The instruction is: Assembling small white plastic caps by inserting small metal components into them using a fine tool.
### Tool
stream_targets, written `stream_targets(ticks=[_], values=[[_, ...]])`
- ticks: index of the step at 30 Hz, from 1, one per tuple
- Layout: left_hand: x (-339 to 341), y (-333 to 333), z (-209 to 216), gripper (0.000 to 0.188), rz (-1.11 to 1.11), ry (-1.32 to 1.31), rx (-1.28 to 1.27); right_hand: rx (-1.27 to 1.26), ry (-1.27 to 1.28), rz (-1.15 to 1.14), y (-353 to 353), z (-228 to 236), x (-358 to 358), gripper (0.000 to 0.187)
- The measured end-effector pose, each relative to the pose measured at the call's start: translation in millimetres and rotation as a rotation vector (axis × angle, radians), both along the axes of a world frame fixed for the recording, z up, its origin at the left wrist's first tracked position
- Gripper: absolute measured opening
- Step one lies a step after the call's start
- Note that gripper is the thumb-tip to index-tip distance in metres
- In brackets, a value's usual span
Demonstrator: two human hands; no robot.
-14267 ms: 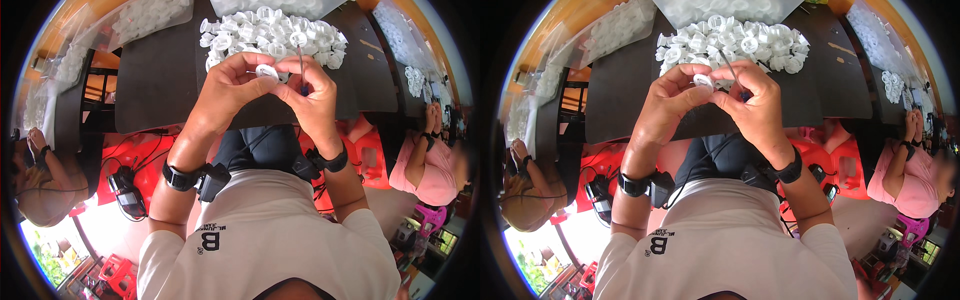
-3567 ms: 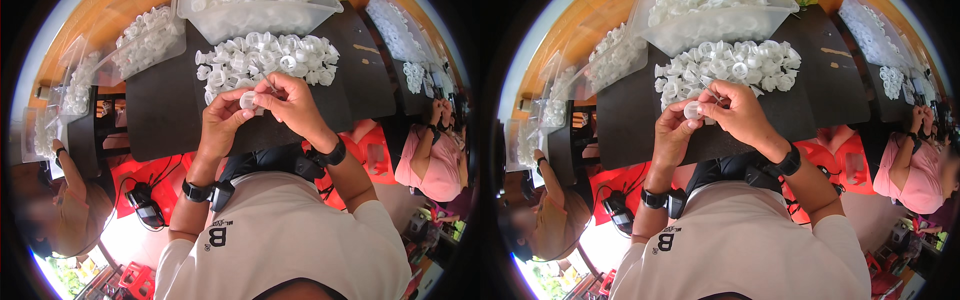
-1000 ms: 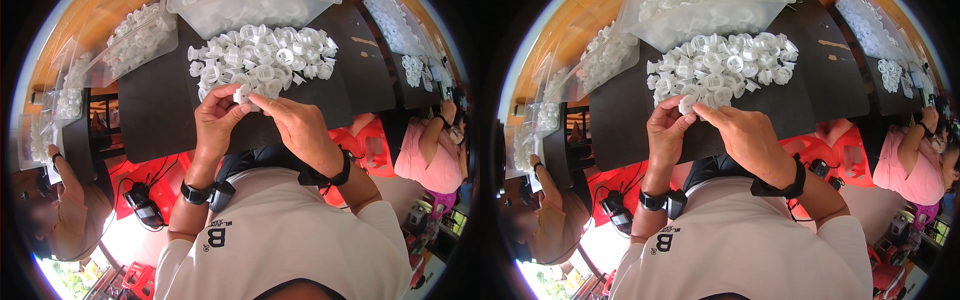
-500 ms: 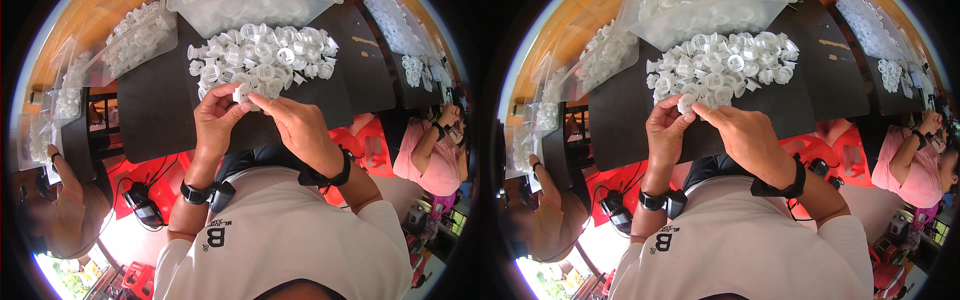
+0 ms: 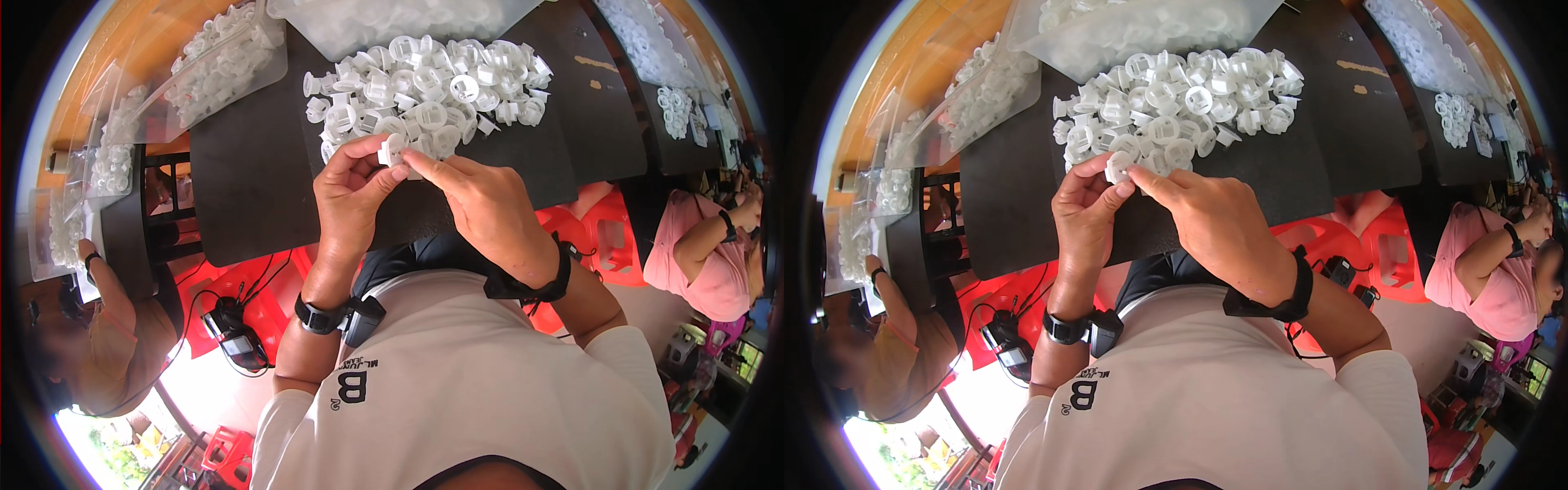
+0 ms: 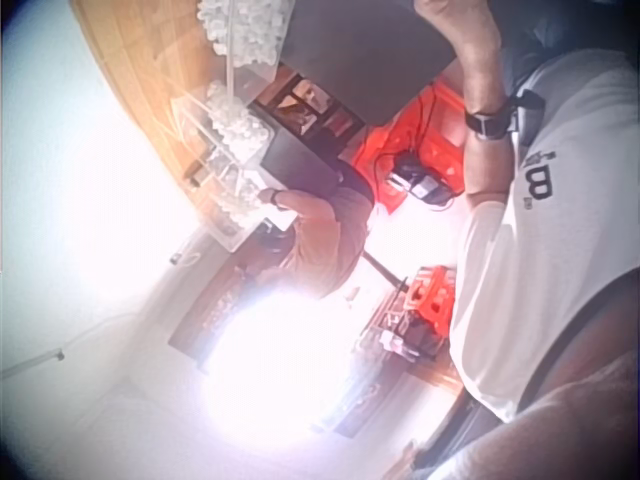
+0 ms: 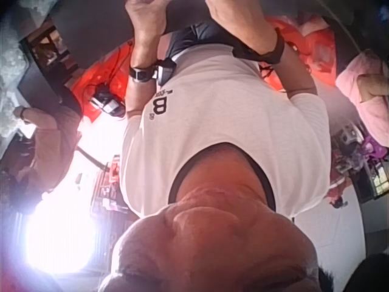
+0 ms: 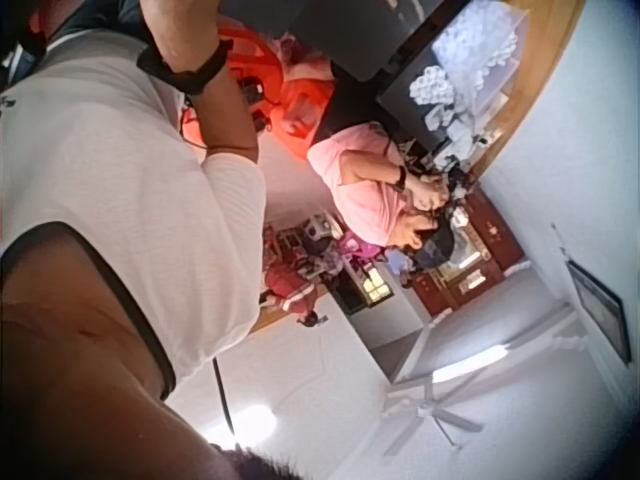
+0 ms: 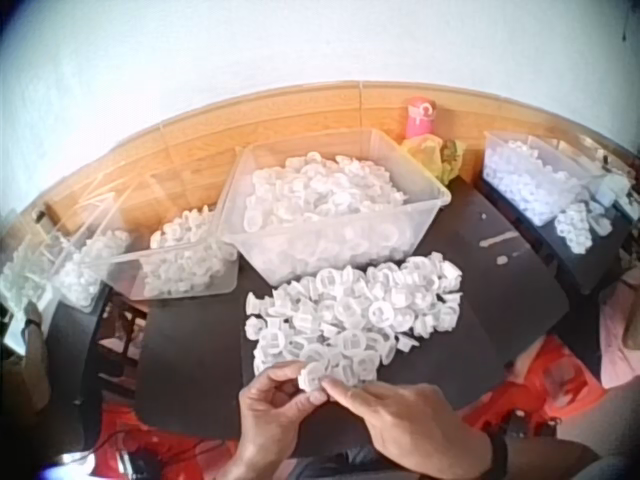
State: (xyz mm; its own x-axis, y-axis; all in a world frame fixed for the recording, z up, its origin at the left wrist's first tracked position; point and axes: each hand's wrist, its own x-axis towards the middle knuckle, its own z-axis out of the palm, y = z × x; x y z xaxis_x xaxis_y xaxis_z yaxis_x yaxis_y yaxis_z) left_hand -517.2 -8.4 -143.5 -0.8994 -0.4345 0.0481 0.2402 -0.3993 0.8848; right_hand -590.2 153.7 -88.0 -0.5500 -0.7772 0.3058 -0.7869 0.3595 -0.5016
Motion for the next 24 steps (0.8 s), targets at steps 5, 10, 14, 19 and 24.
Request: stream_targets(ticks=[5,10,14,19,24], values=[[0,2,-2,0.033,0.019,-0.01,-0.032,0.05,0.061,-0.017,0,2,0,0.054],[-1,2,-4,0.032,0.022,-0.019,-0.115,0.098,0.075,-0.006,1,2,-4,0.049],[0,2,-2,0.032,0.026,-0.024,-0.105,0.022,0.003,0.018,6,1,-4,0.048],[1,-2,-4,0.034,0.035,-0.016,0.024,-0.131,-0.096,-0.006,11,2,-3,0.056],[2,-2,-2,0.035,0.016,0.008,0.065,-0.13,-0.088,-0.006,6,1,0,0.057]])
